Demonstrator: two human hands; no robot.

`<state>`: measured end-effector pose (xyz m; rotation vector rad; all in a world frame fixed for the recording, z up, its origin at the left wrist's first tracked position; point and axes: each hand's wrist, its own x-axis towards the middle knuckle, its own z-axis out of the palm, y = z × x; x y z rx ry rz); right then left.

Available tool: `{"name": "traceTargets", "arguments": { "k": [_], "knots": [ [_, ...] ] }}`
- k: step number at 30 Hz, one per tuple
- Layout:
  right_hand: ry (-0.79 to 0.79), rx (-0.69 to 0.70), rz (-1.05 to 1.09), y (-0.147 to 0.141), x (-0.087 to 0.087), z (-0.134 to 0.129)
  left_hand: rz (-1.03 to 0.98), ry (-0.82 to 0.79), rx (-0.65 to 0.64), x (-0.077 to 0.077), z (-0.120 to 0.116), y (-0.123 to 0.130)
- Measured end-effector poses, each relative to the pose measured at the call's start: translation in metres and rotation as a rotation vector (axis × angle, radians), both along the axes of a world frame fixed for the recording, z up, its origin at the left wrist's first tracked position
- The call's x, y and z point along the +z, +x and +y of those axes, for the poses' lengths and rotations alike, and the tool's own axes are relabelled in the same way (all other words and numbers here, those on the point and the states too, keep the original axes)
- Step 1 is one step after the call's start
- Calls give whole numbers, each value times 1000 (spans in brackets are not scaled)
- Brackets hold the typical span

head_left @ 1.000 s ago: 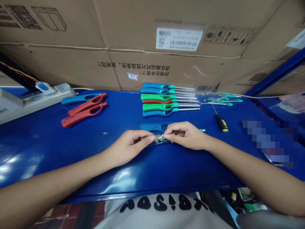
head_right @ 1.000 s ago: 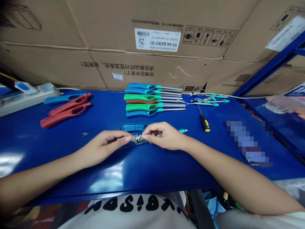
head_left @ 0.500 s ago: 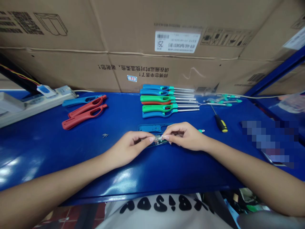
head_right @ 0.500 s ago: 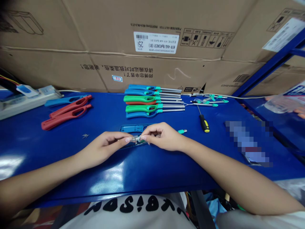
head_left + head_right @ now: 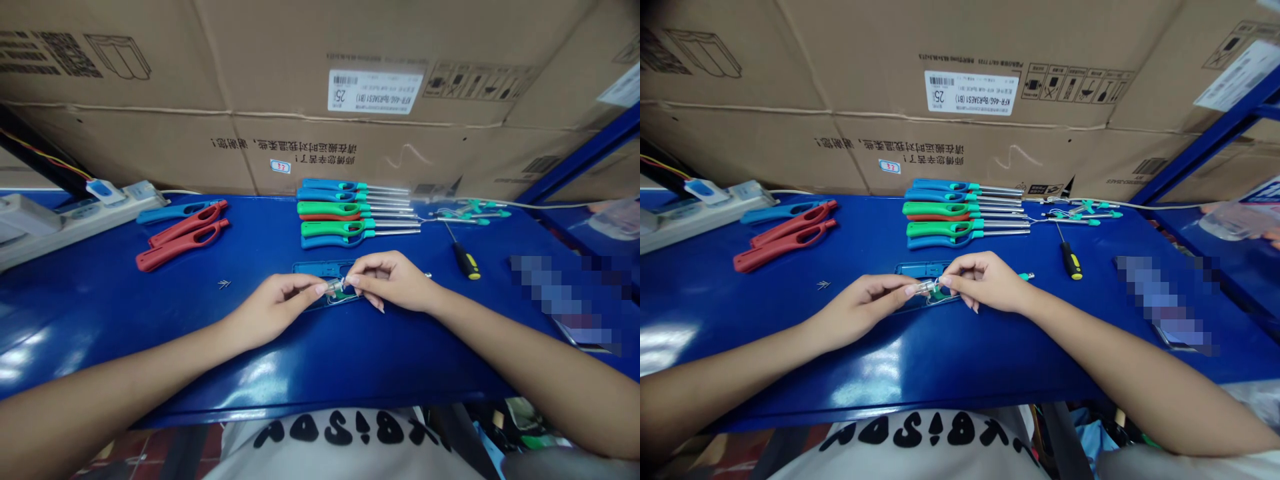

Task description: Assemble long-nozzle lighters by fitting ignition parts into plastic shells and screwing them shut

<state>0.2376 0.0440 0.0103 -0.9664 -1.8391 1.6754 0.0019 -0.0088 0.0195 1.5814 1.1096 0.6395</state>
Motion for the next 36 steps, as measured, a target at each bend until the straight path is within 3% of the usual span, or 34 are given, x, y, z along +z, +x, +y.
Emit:
{"name": "traceTargets", "arguments": {
  "k": [13,36],
  "knots": [
    [93,-97,23,-6,0,-10,-26,48,73,-6,-3,2],
    [126,-76,42,-7,-3,-8,-85,70,56,-3,-2,4]
  ]
}}
